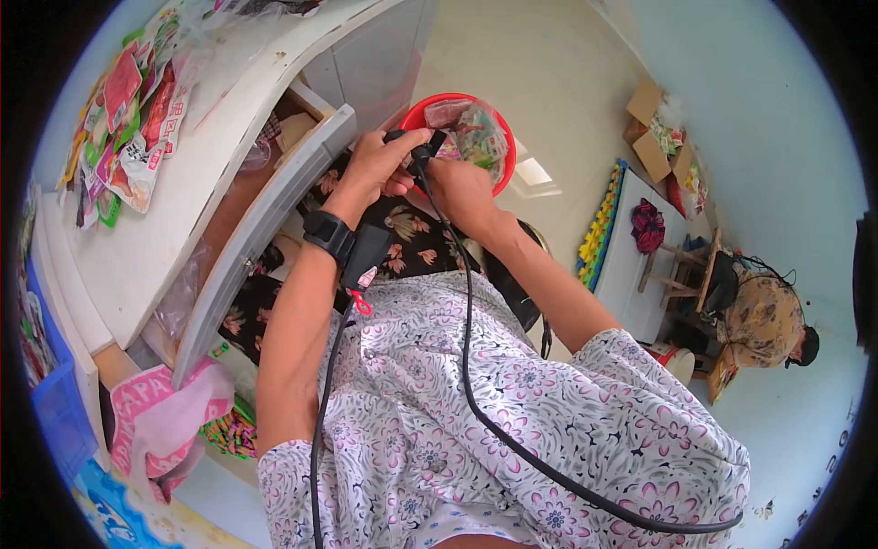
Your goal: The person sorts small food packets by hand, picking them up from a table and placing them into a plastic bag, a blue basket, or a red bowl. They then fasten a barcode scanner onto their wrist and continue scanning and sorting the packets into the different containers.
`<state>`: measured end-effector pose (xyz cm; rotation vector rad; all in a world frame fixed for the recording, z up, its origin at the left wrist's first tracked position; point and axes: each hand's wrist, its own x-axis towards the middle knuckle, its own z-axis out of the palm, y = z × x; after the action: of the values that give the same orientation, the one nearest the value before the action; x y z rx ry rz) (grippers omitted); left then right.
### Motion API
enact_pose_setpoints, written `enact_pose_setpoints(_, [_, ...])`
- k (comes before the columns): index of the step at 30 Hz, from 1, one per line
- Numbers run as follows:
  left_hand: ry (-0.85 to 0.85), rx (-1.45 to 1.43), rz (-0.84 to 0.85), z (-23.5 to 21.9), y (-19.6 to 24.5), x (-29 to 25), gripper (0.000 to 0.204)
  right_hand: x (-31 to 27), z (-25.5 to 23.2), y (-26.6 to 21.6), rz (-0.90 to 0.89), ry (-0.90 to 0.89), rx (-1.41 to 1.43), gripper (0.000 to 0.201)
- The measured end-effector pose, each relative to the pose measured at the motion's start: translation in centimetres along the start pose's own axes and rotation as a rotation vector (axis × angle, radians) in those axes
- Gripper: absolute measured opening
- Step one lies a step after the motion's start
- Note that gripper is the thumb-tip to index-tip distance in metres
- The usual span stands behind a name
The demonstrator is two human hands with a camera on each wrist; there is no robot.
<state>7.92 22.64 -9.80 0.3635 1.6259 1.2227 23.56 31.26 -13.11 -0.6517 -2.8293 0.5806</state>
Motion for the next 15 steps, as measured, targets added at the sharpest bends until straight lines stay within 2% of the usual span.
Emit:
enact_pose_setpoints(1, [0.001,-0.009,0.006,0.0,0.0,-0.1,0.055,0.2,0.2,-0.1,0.054,-0.021,0.050,0.013])
enact_pose_setpoints(4, [-0.017,-0.043,-0.012,-0.8,0.8,-0.5,0.058,0.4,0.1,-1.2,0.095,0.109,0.187,0.015])
enact_pose_setpoints(7, [-0.053,-0.076,-0.036,-2.1,0.2,-0.2,0.060,0.1,-0.8,-1.2,0.303,-0.117,0.418,0.019])
enact_pose_setpoints(8, [-0.069,-0.084,-0.038,-2.4,-0.1,0.1,0.060,0.0,0.1,-0.7,0.283,-0.051,0.682,0.019])
enact_pose_setpoints(10, [-0.052,-0.137,0.035,-2.1,-0.5,-0.6,0.060,-0.2,1.8,-0.6,0.227,0.085,1.209,0.021])
enact_pose_setpoints(11, [-0.042,-0.162,0.072,-1.9,-0.8,-1.2,0.060,-0.5,2.1,-0.1,0.271,0.055,1.249,0.024])
enact_pose_setpoints(14, [0.044,-0.186,0.357,-0.4,-1.0,-4.9,0.041,-0.9,-0.9,-1.8,0.380,-0.015,1.322,0.032])
enact_pose_setpoints(15, [0.059,-0.140,0.401,0.0,-0.7,-6.6,0.028,-0.8,-1.6,-2.2,0.399,-0.017,1.313,0.034])
